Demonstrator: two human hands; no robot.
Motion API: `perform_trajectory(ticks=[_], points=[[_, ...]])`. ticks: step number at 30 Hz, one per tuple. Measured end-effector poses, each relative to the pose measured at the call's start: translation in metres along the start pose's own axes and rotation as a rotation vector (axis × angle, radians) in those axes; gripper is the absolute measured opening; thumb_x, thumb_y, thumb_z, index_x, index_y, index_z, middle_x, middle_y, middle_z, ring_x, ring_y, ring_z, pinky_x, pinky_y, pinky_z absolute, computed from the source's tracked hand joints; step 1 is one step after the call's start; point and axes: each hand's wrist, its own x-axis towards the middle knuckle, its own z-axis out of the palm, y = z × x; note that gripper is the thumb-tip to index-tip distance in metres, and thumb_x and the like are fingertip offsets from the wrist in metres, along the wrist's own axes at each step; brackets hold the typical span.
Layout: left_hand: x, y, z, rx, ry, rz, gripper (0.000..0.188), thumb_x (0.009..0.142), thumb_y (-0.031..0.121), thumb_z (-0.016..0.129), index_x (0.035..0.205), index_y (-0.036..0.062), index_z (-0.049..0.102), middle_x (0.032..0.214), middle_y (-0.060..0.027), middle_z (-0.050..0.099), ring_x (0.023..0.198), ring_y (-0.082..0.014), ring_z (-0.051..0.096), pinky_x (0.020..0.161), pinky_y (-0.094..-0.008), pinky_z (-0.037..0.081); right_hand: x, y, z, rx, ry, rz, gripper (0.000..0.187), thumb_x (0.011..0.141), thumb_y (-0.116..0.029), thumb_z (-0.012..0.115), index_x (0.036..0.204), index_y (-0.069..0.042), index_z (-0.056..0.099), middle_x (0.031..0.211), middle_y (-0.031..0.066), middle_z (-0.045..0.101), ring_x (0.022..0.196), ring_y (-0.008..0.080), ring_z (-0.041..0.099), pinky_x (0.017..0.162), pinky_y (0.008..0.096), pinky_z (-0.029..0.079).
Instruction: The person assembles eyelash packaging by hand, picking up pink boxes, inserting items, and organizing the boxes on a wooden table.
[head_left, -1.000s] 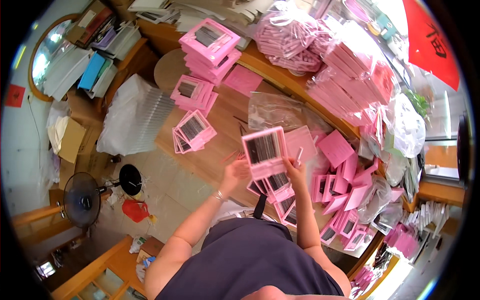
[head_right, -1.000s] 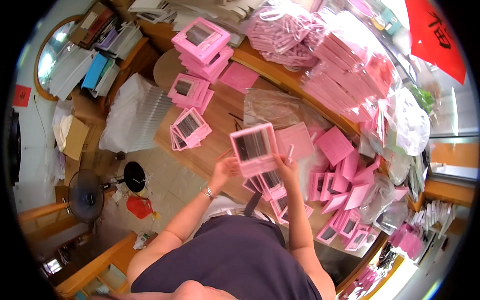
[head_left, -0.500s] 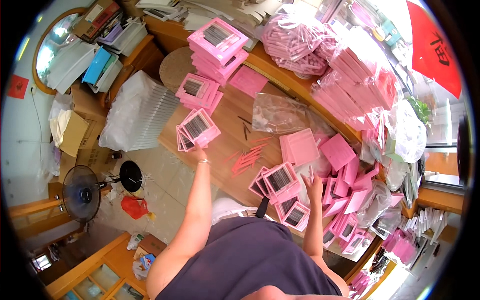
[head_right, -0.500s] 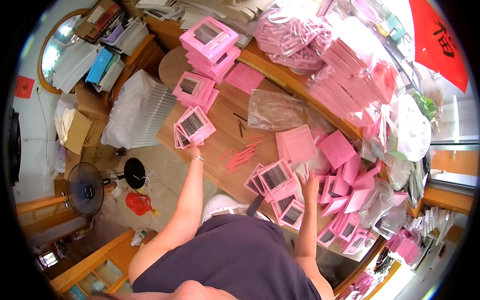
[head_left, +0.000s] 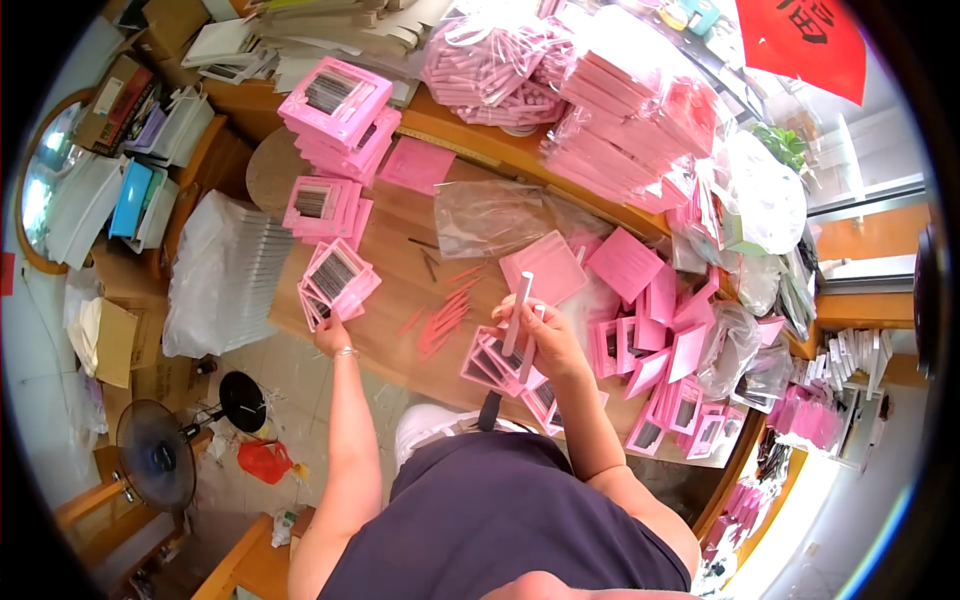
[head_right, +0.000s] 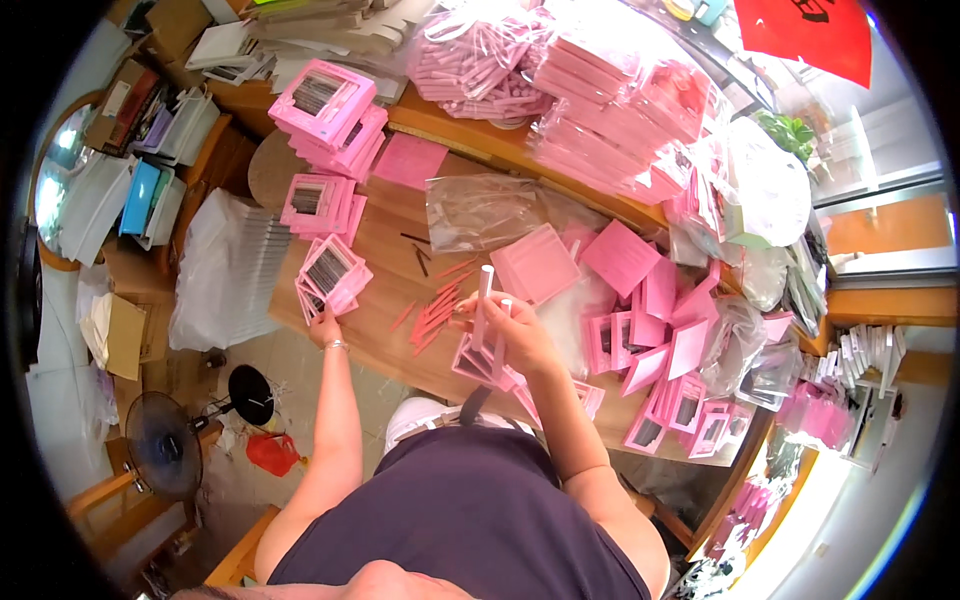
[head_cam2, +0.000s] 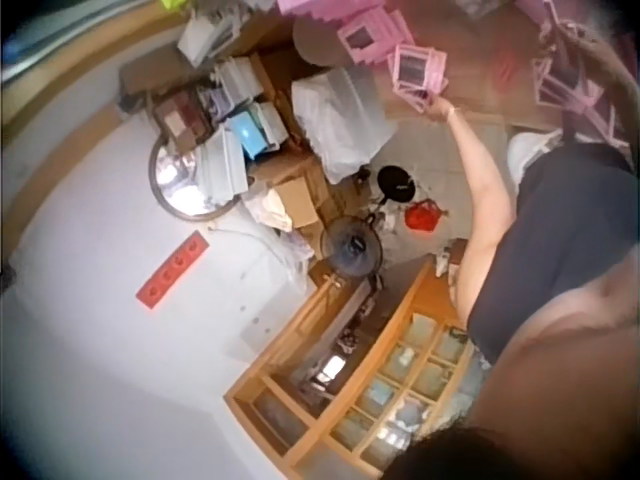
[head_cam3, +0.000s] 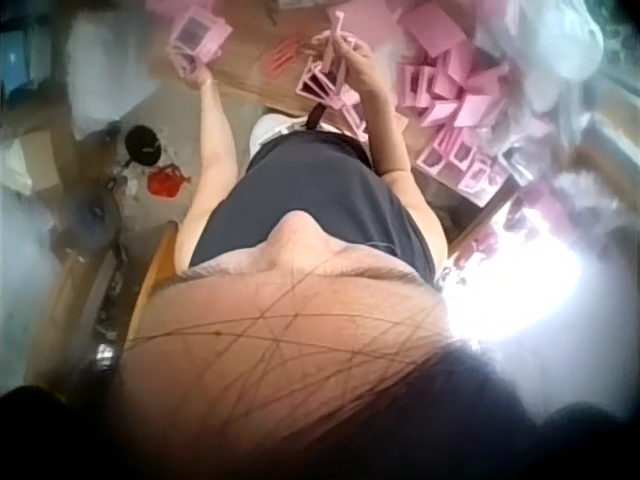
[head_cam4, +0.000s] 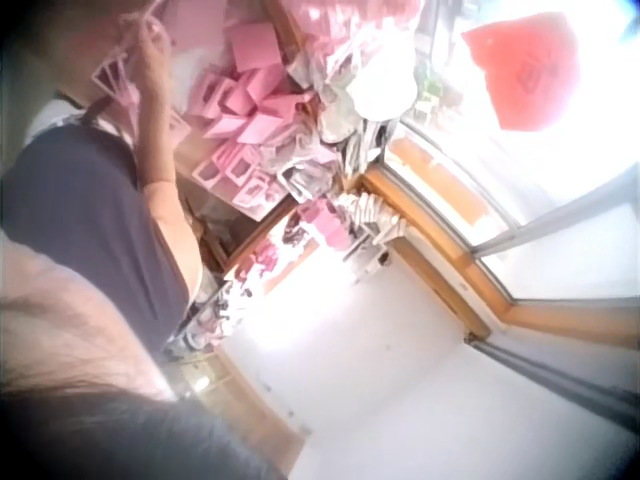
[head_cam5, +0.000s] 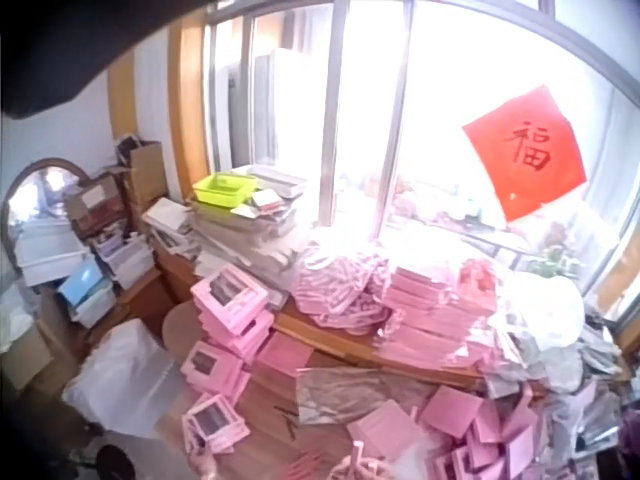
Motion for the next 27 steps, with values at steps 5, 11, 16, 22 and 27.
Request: perform_trajectory(ticks=[5,11,16,22,27], points=[[-0.008,0.024,0.004,0.041,0.029,0.006,0.050,0.078,0.051,0.075,0.080,0.0015,0.072,0.082,-0.0123,0.073,0.073,-0.0281,0.068,0.070,-0.0392,0.053,0.007,0.005,0.008,0.256,-0.072,0.141,0.032,0.099,-0.035,0.056,0.111,-0.005,0.060,0.096,0.0030,0.055,0.084,0.0107,0.050,0.074,0.0247,0.046],[-0.012,0.027,0.012,-0.020,0.065,-0.036,0.048,0.079,0.051,0.074,0.082,0.0030,0.072,0.083,-0.0108,0.073,0.074,-0.0280,0.068,0.070,-0.0398,0.053,0.008,0.010,0.019,0.526,-0.236,0.172,0.038,0.094,-0.035,0.063,0.113,-0.003,0.059,0.090,0.0027,0.064,0.079,0.0113,0.058,0.065,0.0227,0.047],[-0.016,0.037,0.012,0.009,0.111,-0.057,0.038,0.078,0.041,0.076,0.083,0.0029,0.071,0.083,-0.0120,0.072,0.078,-0.0287,0.068,0.071,-0.0414,0.053,-0.002,-0.015,0.047,0.063,0.031,0.138,0.028,0.094,-0.019,0.061,0.117,-0.004,0.056,0.087,0.0098,0.066,0.077,0.0151,0.063,0.063,0.0252,0.050],[-0.038,0.076,0.009,0.014,0.069,0.024,0.027,0.078,0.025,0.073,0.083,0.0001,0.067,0.081,-0.0171,0.070,0.077,-0.0292,0.068,0.072,-0.0418,0.053,0.000,-0.001,0.023,0.126,-0.016,0.161,0.024,0.094,-0.017,0.057,0.115,-0.008,0.051,0.094,0.0165,0.070,0.044,0.0013,0.030,0.043,0.0173,0.025],[0.013,0.028,-0.001,0.042,0.118,0.138,0.026,0.076,0.018,0.069,0.086,-0.0050,0.068,0.083,-0.0189,0.071,0.073,-0.0309,0.068,0.070,-0.0429,0.052,0.001,0.011,0.027,0.189,-0.007,0.130,0.025,0.097,-0.027,0.054,0.111,-0.006,0.054,0.079,0.0051,0.065,0.045,0.0013,0.029,0.042,0.0167,0.023]])
